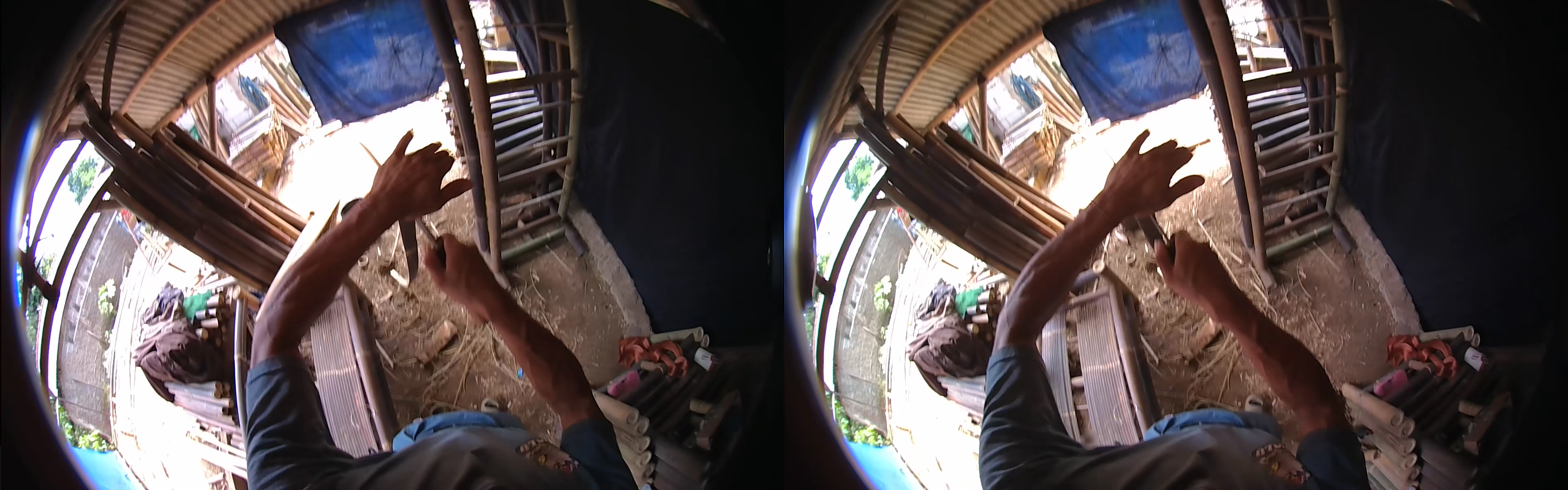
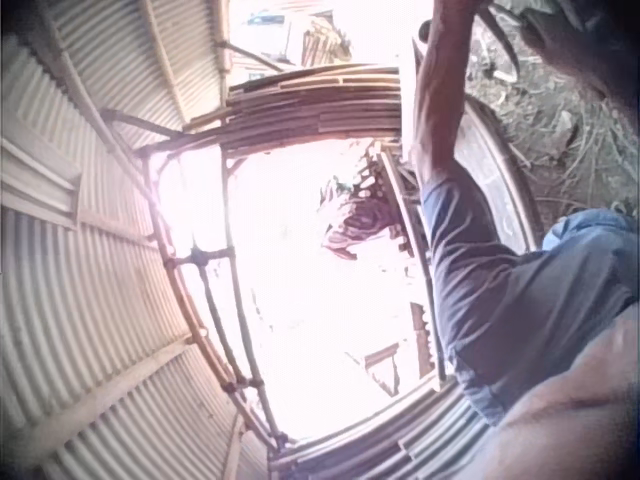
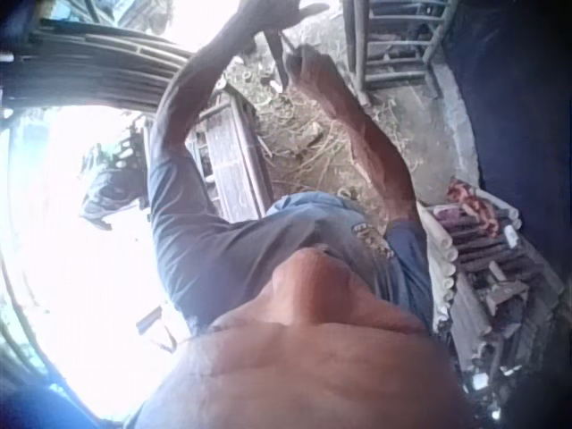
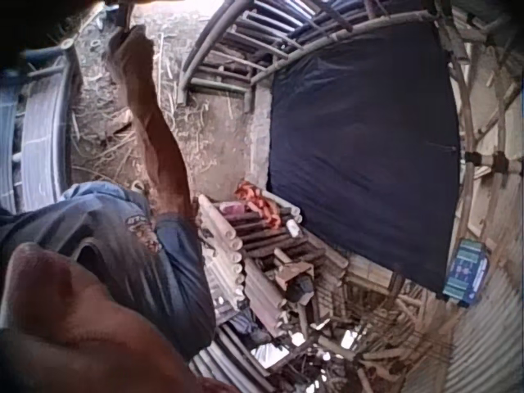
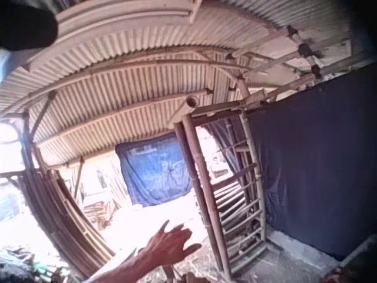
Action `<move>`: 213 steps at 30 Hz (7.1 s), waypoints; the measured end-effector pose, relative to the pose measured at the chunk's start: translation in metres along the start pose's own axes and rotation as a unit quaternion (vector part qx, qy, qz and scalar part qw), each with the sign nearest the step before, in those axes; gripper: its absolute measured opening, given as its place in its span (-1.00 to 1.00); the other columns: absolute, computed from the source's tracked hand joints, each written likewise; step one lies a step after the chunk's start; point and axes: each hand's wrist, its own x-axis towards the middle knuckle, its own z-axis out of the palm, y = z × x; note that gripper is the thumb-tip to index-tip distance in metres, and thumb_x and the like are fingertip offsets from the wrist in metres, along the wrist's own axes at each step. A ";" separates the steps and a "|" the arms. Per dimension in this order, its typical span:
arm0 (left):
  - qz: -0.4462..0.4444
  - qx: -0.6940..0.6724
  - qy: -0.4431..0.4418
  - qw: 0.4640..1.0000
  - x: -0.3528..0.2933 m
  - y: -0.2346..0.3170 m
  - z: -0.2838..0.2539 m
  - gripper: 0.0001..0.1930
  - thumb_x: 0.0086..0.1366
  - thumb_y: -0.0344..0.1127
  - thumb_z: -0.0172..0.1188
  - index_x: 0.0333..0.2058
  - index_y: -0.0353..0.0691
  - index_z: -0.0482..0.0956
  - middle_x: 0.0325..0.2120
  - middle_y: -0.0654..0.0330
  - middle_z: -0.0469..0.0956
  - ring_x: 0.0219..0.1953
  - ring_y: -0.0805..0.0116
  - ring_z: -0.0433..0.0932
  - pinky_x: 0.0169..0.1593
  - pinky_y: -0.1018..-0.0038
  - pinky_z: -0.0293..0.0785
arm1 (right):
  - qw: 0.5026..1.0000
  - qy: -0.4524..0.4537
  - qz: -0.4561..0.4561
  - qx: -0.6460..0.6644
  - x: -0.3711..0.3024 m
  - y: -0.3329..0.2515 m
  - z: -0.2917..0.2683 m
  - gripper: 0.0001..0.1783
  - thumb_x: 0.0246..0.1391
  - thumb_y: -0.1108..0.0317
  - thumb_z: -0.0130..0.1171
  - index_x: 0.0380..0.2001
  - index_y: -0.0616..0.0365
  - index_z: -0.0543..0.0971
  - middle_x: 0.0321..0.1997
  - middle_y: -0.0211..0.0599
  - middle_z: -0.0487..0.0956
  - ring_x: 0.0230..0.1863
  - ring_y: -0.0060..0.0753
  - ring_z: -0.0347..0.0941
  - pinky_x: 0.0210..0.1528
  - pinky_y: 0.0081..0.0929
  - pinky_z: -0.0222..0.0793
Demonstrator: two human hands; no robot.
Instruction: The person uses a large knife to split long bamboo poles into thin strips. They repeatedly strike the bamboo against a wooden block to separate the pieces and then arrange the resulting strips on a bamboo rack.
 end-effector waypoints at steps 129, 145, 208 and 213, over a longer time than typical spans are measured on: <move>-0.516 -0.540 0.309 0.589 -0.110 -0.164 0.387 -0.88 0.19 -0.41 0.34 -0.37 -0.37 0.68 -0.55 0.24 0.62 -0.50 0.57 0.49 -0.39 0.62 0.40 | 0.899 -0.298 0.292 0.136 0.155 0.271 0.278 -0.62 0.15 0.23 0.15 -0.17 0.37 0.42 -0.62 -0.27 0.48 -0.69 -0.46 0.39 -0.68 -0.47 0.38; -0.573 -0.548 0.172 0.584 -0.173 -0.132 0.518 -0.84 0.13 -0.35 0.40 -0.35 -0.27 0.64 -0.51 0.28 0.59 -0.59 0.66 0.41 -0.60 0.71 0.28 | 0.877 -0.336 0.343 -0.005 0.063 0.435 0.386 -0.64 0.07 0.32 0.20 -0.16 0.37 0.45 -0.52 -0.20 0.52 -0.64 -0.30 0.39 -0.59 -0.33 0.40; -0.604 -0.252 0.189 0.732 -0.446 -0.149 -0.086 -0.63 0.29 -0.03 0.23 -0.20 -0.26 0.53 -0.51 0.15 0.51 -0.38 0.41 0.51 -0.30 0.33 0.42 | 0.787 -0.086 0.066 0.608 0.088 -0.151 0.383 -0.59 0.09 0.41 0.08 0.03 0.32 0.42 -0.40 -0.41 0.44 -0.32 -0.54 0.40 -0.07 -0.45 0.39; -0.772 -0.220 0.057 0.594 -0.631 -0.077 -0.039 -0.68 0.35 -0.05 0.13 -0.16 -0.21 0.49 -0.56 0.01 0.56 -0.49 0.15 0.56 -0.37 0.21 0.41 | 0.800 0.031 0.154 0.579 0.103 -0.110 0.378 -0.52 0.11 0.22 0.13 0.07 0.20 0.46 -0.41 -0.51 0.38 -0.32 -0.59 0.34 -0.13 -0.57 0.31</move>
